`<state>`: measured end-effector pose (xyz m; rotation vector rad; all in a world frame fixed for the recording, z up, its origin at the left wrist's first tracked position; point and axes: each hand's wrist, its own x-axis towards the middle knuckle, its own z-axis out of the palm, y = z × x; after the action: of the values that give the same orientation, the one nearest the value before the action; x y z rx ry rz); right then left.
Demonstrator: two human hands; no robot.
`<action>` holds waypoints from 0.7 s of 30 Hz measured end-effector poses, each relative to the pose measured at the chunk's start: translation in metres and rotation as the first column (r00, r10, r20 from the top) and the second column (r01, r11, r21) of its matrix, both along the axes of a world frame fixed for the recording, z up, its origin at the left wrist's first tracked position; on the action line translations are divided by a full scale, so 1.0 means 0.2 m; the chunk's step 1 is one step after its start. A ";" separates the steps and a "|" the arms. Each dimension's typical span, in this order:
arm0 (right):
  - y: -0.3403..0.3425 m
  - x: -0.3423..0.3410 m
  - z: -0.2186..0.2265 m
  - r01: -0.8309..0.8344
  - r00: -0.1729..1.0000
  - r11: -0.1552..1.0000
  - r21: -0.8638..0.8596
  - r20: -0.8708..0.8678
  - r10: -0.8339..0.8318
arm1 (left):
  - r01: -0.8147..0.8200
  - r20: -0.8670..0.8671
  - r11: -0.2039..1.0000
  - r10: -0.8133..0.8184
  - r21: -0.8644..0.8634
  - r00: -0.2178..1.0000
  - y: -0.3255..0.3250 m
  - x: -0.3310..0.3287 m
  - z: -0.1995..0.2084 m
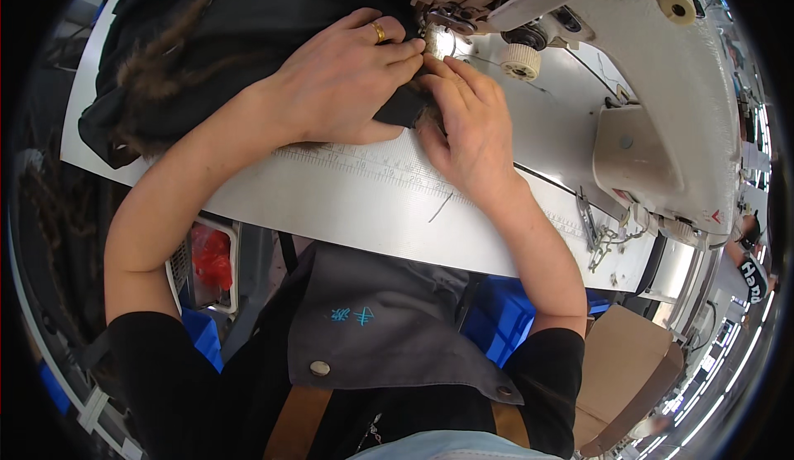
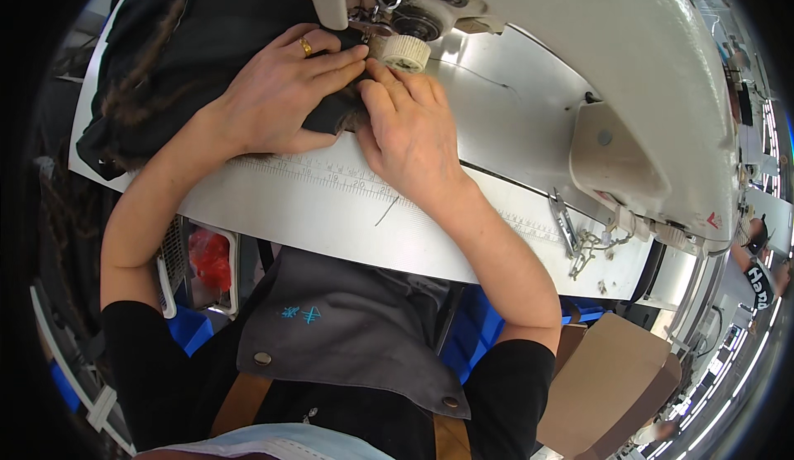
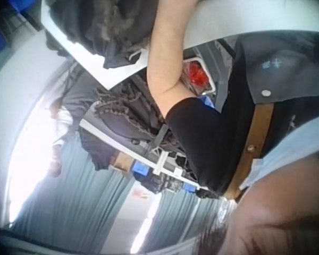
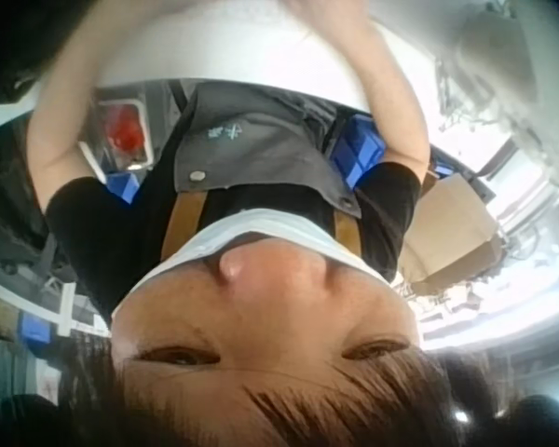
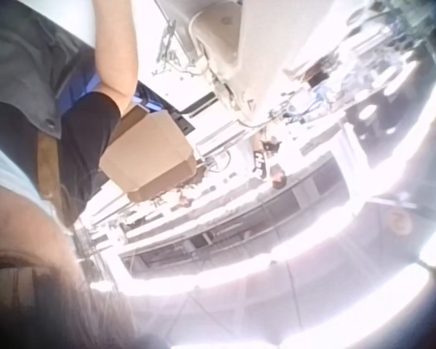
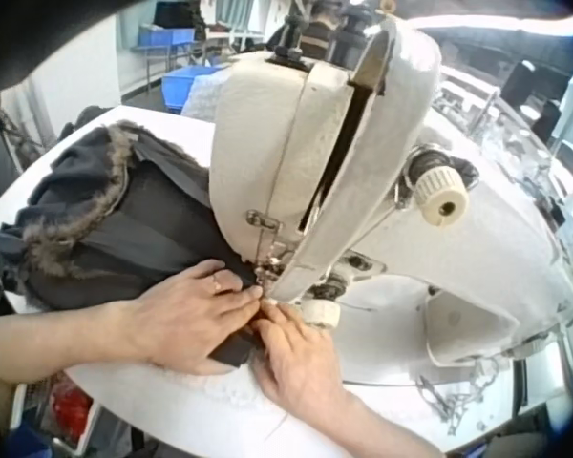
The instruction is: Sewing a piece of fur trim onto a black fabric garment using an industrial sewing machine.
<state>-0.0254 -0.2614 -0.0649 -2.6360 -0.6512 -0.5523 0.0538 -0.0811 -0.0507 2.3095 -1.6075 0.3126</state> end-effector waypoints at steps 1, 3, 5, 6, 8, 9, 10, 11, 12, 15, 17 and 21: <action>0.00 0.00 0.00 0.009 1.000 1.000 0.002 0.005 -0.009 | 0.009 0.015 1.000 -0.009 0.004 1.000 0.00 0.01 0.00; 0.00 0.01 0.00 0.018 1.000 1.000 0.004 0.012 -0.018 | 0.018 0.028 1.000 -0.018 0.009 0.999 -0.01 0.02 0.00; 0.00 0.01 -0.01 0.024 0.999 1.000 0.009 0.022 -0.024 | 0.027 0.056 1.000 -0.028 0.012 0.998 -0.01 0.03 0.01; -0.01 0.00 -0.01 0.012 0.999 1.000 -0.004 0.037 -0.012 | 0.026 0.056 1.000 -0.027 0.014 0.998 -0.01 0.02 -0.01; -0.01 0.00 -0.01 0.008 0.998 1.000 -0.017 0.060 -0.007 | 0.053 0.016 0.995 -0.052 -0.083 0.999 0.00 0.01 -0.03; -0.01 0.00 -0.01 0.006 0.999 1.000 -0.018 0.054 -0.005 | 0.056 0.021 0.995 -0.055 -0.082 0.998 0.01 0.02 -0.03; -0.01 0.00 -0.01 0.005 0.999 1.000 -0.018 0.045 -0.005 | 0.059 0.009 0.994 -0.059 -0.087 0.998 0.01 0.01 -0.03; -0.01 0.00 -0.02 0.010 0.999 1.000 -0.017 0.046 -0.009 | 0.062 -0.002 0.994 -0.063 -0.092 0.998 0.00 0.01 -0.03; -0.02 0.01 -0.02 0.009 0.999 1.000 -0.004 0.043 -0.009 | 0.066 -0.001 0.994 -0.067 -0.091 0.998 0.00 0.02 -0.03; -0.02 0.01 -0.03 0.006 0.999 1.000 0.019 0.038 -0.007 | 0.069 0.006 0.993 -0.069 -0.096 0.998 -0.01 0.03 -0.03; -0.02 0.01 -0.03 0.005 0.999 1.000 0.027 0.041 -0.006 | 0.075 0.017 0.994 -0.074 -0.084 0.997 0.00 0.03 -0.02; -0.02 0.00 -0.03 0.010 0.999 0.999 0.036 0.043 -0.012 | 0.072 0.026 0.994 -0.070 -0.082 0.997 0.00 0.03 -0.02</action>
<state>-0.0253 -0.2645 -0.0703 -2.6023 -0.6339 -0.6198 0.0595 -0.0816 -0.0545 2.1900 -1.6514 0.3835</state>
